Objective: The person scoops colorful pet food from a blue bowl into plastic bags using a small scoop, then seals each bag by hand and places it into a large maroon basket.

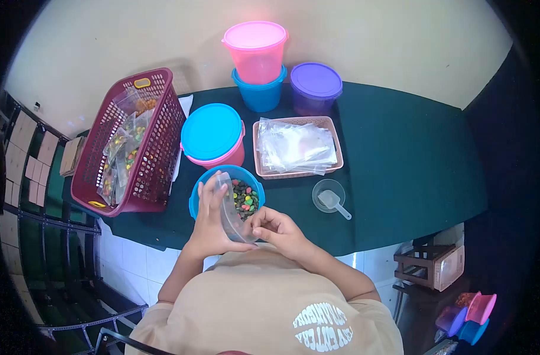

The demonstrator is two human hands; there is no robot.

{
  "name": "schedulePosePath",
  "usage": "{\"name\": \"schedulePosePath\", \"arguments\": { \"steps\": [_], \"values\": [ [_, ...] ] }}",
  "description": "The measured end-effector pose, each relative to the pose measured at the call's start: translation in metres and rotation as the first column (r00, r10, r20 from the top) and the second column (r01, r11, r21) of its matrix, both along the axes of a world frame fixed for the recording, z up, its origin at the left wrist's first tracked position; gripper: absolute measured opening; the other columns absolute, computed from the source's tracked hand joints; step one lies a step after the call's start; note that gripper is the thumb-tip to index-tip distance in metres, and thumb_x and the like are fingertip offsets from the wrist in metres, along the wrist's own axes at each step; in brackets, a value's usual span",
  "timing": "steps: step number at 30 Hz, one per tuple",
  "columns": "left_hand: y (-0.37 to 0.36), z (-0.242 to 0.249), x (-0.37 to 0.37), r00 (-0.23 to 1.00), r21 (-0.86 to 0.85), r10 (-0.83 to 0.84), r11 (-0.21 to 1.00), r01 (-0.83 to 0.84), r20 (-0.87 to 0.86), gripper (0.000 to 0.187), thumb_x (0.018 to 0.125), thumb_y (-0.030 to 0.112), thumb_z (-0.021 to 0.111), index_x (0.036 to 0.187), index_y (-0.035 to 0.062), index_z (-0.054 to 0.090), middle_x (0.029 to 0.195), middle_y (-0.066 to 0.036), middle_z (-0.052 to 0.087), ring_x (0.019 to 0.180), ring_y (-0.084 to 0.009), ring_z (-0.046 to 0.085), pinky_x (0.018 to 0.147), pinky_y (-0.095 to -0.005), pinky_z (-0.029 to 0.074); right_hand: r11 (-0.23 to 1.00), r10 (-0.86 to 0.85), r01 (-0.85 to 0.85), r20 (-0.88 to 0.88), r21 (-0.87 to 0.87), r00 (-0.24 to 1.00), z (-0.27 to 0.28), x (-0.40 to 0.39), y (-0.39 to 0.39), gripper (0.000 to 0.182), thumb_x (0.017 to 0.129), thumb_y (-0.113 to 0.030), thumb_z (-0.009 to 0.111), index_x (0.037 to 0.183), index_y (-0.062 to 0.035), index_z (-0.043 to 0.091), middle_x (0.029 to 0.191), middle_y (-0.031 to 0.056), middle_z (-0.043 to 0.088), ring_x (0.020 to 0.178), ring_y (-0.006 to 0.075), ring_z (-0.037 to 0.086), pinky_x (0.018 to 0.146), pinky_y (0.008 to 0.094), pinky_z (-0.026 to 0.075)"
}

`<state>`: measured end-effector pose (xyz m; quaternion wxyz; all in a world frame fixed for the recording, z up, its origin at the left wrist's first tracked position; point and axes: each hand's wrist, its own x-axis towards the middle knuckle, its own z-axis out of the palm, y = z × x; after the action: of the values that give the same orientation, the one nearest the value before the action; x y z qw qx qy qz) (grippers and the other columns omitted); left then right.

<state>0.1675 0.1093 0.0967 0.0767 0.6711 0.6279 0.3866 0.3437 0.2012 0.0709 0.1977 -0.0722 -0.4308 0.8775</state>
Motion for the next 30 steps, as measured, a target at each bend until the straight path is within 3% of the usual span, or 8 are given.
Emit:
{"name": "schedulePosePath", "arguments": {
  "steps": [3,5,7,9,15,22,24,30],
  "values": [
    [-0.003,0.002,-0.001,0.996,0.012,0.052,0.999,-0.051,-0.075,0.118,0.048,0.058,0.084,0.144,0.0275,0.023,0.144,-0.019,0.027,0.134,-0.0428,0.025,0.104,-0.0694,0.007,0.996,-0.008,-0.005,0.149,0.087,0.989,0.018,0.002,0.003,0.017,0.09,-0.016,0.062,0.096,-0.0024,0.054,0.101,0.0097,0.059,0.098,0.0162,0.056,0.091,0.0319,0.044],
    [-0.005,0.005,0.001,0.983,-0.067,0.053,0.996,-0.066,-0.177,0.116,0.048,0.055,0.084,0.144,0.0299,0.024,0.144,-0.019,0.026,0.134,-0.0428,0.025,0.103,-0.0709,0.007,0.95,-0.103,0.016,0.262,0.312,0.96,0.026,0.001,0.004,0.022,0.091,-0.013,0.06,0.107,0.0018,0.056,0.106,0.0111,0.06,0.1,0.0154,0.058,0.087,0.0304,0.046],
    [-0.006,0.004,0.003,0.983,-0.085,0.041,0.995,-0.057,-0.179,0.115,0.048,0.055,0.084,0.144,0.0317,0.025,0.145,-0.019,0.025,0.135,-0.0426,0.024,0.103,-0.0712,0.007,0.902,-0.176,0.031,0.298,0.432,0.938,0.03,0.001,0.004,0.019,0.091,-0.01,0.06,0.104,0.0031,0.06,0.1,0.01,0.063,0.093,0.0141,0.061,0.082,0.0284,0.049],
    [-0.007,0.003,0.005,0.983,-0.101,0.03,0.994,-0.049,-0.18,0.115,0.047,0.055,0.084,0.144,0.0335,0.025,0.146,-0.019,0.025,0.135,-0.0424,0.023,0.102,-0.0715,0.006,0.749,-0.222,-0.088,0.374,0.657,0.9,0.032,0.002,0.006,0.01,0.089,-0.007,0.061,0.091,0.0026,0.064,0.091,0.008,0.065,0.085,0.0116,0.062,0.076,0.0267,0.05],
    [-0.007,-0.004,0.009,0.992,0.01,-0.073,0.997,0.074,-0.099,0.116,0.047,0.051,0.085,0.144,0.0364,0.024,0.149,-0.018,0.022,0.138,-0.0408,0.02,0.103,-0.0724,0.004,0.9,-0.071,-0.089,0.346,0.426,0.935,0.022,0.002,-0.002,0.015,0.087,-0.012,0.066,0.085,0.002,0.064,0.08,0.0052,0.063,0.074,0.0083,0.056,0.065,0.0261,0.047],
    [-0.011,-0.005,0.011,0.995,0.001,-0.084,0.996,0.084,-0.046,0.11,0.049,0.047,0.085,0.141,0.0332,0.028,0.142,-0.018,0.028,0.135,-0.0408,0.025,0.101,-0.0745,0.006,0.967,0.038,-0.104,0.275,0.231,0.961,0.019,0.005,-0.002,0.023,0.087,-0.017,0.068,0.074,-0.0023,0.056,0.078,0.0006,0.057,0.074,0.0049,0.053,0.067,0.0239,0.044],
    [-0.012,-0.004,0.011,0.996,-0.032,-0.073,0.997,0.071,-0.06,0.109,0.049,0.046,0.085,0.141,0.0324,0.028,0.14,-0.017,0.028,0.135,-0.0407,0.025,0.101,-0.0747,0.006,0.983,0.146,-0.166,0.224,0.074,0.964,0.017,0.007,-0.002,0.022,0.089,-0.021,0.066,0.077,-0.0054,0.055,0.081,-0.001,0.056,0.077,0.005,0.053,0.071,0.0232,0.043],
    [-0.013,-0.004,0.014,0.995,-0.022,-0.096,0.995,0.095,-0.038,0.118,0.046,0.046,0.086,0.145,0.0328,0.023,0.142,-0.018,0.026,0.135,-0.0416,0.024,0.102,-0.0739,0.005,0.984,0.106,-0.13,0.191,0.118,0.976,0.015,-0.003,-0.003,0.021,0.09,-0.025,0.064,0.091,-0.0059,0.055,0.089,-0.0011,0.058,0.086,0.0073,0.055,0.08,0.0247,0.044]
  ]
}}
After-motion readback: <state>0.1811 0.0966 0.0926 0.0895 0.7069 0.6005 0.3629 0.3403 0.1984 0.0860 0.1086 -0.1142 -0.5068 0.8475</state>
